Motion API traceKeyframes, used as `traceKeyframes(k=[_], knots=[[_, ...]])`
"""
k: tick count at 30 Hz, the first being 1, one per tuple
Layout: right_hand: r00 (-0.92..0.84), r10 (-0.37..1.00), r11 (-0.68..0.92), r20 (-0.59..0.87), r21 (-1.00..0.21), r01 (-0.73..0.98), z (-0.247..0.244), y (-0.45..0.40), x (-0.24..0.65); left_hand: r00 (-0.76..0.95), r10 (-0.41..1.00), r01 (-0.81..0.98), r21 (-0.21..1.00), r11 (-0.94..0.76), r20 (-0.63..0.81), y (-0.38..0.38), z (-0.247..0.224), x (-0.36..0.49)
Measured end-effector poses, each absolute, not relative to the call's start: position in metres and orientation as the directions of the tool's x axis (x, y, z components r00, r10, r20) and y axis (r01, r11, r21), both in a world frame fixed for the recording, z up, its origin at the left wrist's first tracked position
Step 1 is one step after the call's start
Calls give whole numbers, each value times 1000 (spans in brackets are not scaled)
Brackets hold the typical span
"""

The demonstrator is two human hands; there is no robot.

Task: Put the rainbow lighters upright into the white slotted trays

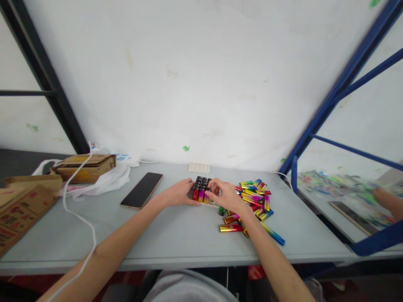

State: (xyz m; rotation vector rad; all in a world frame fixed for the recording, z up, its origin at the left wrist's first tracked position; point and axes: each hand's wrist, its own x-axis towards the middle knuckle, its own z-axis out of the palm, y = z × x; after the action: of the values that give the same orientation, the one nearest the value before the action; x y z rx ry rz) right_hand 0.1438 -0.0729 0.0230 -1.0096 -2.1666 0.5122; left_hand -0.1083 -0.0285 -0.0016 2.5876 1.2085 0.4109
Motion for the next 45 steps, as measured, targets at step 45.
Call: traceKeyframes(k=[45], knots=[[-116,870,345,479,-423,838,13,-39,200,607,786,714,351,-605,120,-31,6,-107]])
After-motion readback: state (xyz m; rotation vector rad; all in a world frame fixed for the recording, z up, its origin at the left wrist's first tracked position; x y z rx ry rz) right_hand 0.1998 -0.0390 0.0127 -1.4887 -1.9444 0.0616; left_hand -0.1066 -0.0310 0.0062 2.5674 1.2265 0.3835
